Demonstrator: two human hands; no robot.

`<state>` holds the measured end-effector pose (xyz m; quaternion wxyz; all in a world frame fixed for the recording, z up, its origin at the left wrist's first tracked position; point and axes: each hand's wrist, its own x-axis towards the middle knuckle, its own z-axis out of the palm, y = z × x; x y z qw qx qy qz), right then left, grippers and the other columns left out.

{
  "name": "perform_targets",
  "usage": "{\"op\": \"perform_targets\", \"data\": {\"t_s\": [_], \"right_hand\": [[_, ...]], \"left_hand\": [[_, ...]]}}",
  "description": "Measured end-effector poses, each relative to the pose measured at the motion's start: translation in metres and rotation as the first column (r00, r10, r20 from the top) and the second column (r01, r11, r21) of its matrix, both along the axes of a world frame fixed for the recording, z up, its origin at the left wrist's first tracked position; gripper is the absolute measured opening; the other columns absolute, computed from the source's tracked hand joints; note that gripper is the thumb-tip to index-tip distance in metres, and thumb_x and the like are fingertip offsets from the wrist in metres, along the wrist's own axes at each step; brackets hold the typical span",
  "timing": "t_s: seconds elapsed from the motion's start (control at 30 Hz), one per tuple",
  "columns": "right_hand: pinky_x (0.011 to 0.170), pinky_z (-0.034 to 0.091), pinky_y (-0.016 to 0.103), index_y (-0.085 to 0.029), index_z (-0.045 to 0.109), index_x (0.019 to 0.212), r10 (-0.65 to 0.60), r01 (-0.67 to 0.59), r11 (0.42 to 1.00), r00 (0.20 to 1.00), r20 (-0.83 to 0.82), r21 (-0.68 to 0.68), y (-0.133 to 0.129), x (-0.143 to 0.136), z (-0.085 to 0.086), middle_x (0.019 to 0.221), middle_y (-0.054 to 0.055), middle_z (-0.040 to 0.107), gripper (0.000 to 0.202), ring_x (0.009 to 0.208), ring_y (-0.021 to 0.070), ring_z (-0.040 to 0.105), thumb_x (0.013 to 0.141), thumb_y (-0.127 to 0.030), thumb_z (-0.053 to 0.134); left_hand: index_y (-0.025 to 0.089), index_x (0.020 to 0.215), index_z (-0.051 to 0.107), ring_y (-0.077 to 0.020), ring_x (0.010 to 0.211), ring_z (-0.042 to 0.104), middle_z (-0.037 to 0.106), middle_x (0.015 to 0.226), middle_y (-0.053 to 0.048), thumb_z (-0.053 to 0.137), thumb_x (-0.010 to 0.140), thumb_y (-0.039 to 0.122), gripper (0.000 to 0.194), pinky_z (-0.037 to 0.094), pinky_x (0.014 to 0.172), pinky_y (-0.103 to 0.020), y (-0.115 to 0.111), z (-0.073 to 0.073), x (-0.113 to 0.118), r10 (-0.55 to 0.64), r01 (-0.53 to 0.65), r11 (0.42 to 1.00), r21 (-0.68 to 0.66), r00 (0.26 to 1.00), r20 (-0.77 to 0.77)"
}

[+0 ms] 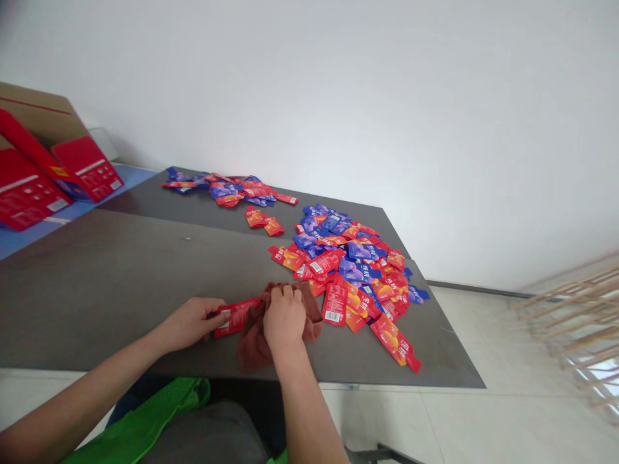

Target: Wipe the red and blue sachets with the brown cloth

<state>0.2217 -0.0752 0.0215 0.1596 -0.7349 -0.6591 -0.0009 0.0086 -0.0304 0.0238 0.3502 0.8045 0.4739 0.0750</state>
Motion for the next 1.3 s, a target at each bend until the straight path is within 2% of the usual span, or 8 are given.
{"op": "perform_targets", "data": {"t_s": [0.1, 0.3, 0.43, 0.6, 0.8, 1.03, 1.17, 1.3], "right_hand": [[0.085, 0.045, 0.036, -0.021, 0.067, 0.098, -0.029, 0.028, 0.997, 1.000, 0.003, 0.067, -0.004, 0.012, 0.016, 0.103, 0.009, 0.064, 0.012, 0.100, 0.0249, 0.053, 0.097, -0.022, 0.055], [0.083, 0.046, 0.035, -0.025, 0.066, 0.103, 0.296, -0.288, 0.948, 0.954, -0.044, 0.131, -0.030, -0.038, 0.012, 0.108, 0.005, 0.063, 0.010, 0.100, 0.0240, 0.052, 0.096, -0.029, 0.060], [0.080, 0.046, 0.034, -0.022, 0.066, 0.099, 0.102, -0.102, 0.995, 0.994, -0.033, 0.005, -0.017, -0.019, -0.007, 0.102, 0.007, 0.065, 0.012, 0.099, 0.0244, 0.053, 0.099, -0.024, 0.055], [0.085, 0.045, 0.036, -0.021, 0.067, 0.094, -0.055, 0.055, 0.998, 0.998, -0.009, 0.018, -0.013, 0.008, 0.012, 0.103, 0.009, 0.064, 0.013, 0.100, 0.0254, 0.053, 0.098, -0.022, 0.055], [0.082, 0.045, 0.034, -0.025, 0.065, 0.100, 0.280, -0.270, 0.956, 0.956, -0.084, 0.113, -0.031, -0.045, 0.012, 0.106, 0.004, 0.063, 0.008, 0.101, 0.0242, 0.053, 0.096, -0.030, 0.060], [0.080, 0.044, 0.034, -0.021, 0.067, 0.095, -0.093, 0.093, 0.995, 0.995, -0.032, -0.023, -0.011, 0.005, 0.001, 0.103, 0.008, 0.065, 0.015, 0.097, 0.0241, 0.054, 0.099, -0.022, 0.052], [0.085, 0.045, 0.034, -0.023, 0.065, 0.099, 0.068, -0.061, 0.993, 0.995, -0.075, 0.098, -0.022, -0.015, 0.022, 0.107, 0.007, 0.063, 0.009, 0.103, 0.0238, 0.053, 0.097, -0.029, 0.059], [0.081, 0.046, 0.034, -0.024, 0.065, 0.097, 0.266, -0.258, 0.962, 0.961, -0.078, 0.091, -0.027, -0.042, 0.011, 0.103, 0.005, 0.064, 0.008, 0.100, 0.0236, 0.053, 0.096, -0.030, 0.060]], "left_hand": [[0.020, 0.075, 0.062, -0.0149, 0.057, 0.058, 0.063, 0.062, 0.001, 0.044, 0.093, 0.048, 0.038, 0.035, 0.057, -0.024, -0.002, 0.001, -0.002, -0.007, 0.007, 0.999, 0.035, 1.000, 0.005], [0.019, 0.075, 0.064, -0.0183, 0.072, 0.061, 0.069, 0.073, -0.002, 0.047, 0.090, 0.041, 0.032, 0.038, 0.065, -0.025, -0.001, -0.001, -0.001, -0.041, 0.039, 0.993, 0.109, 0.999, 0.020], [0.021, 0.071, 0.061, -0.0182, 0.067, 0.058, 0.064, 0.067, -0.002, 0.044, 0.093, 0.045, 0.036, 0.035, 0.061, -0.026, 0.000, -0.001, 0.001, -0.019, 0.025, 0.991, 0.131, 0.999, -0.049], [0.021, 0.072, 0.061, -0.0180, 0.067, 0.057, 0.062, 0.068, -0.001, 0.045, 0.093, 0.047, 0.038, 0.034, 0.062, -0.026, -0.001, -0.002, -0.002, -0.020, 0.026, 0.988, 0.150, 0.999, -0.040], [0.021, 0.075, 0.064, -0.0197, 0.074, 0.061, 0.069, 0.077, -0.002, 0.050, 0.090, 0.040, 0.028, 0.037, 0.065, -0.026, 0.001, -0.007, -0.004, -0.033, 0.031, 0.994, 0.102, 0.999, 0.023], [0.020, 0.074, 0.062, -0.0177, 0.067, 0.058, 0.062, 0.068, -0.001, 0.044, 0.095, 0.047, 0.038, 0.035, 0.063, -0.026, -0.001, -0.004, -0.002, -0.036, 0.043, 0.987, 0.157, 0.998, -0.050], [0.020, 0.074, 0.063, -0.0195, 0.071, 0.060, 0.065, 0.071, -0.002, 0.046, 0.094, 0.046, 0.037, 0.037, 0.065, -0.026, 0.000, -0.006, -0.005, -0.040, 0.041, 0.988, 0.150, 0.999, -0.014], [0.020, 0.079, 0.066, -0.0207, 0.076, 0.062, 0.070, 0.078, -0.002, 0.050, 0.091, 0.044, 0.031, 0.038, 0.067, -0.026, 0.000, -0.006, -0.003, -0.021, 0.021, 0.994, 0.107, 1.000, 0.000]]}}
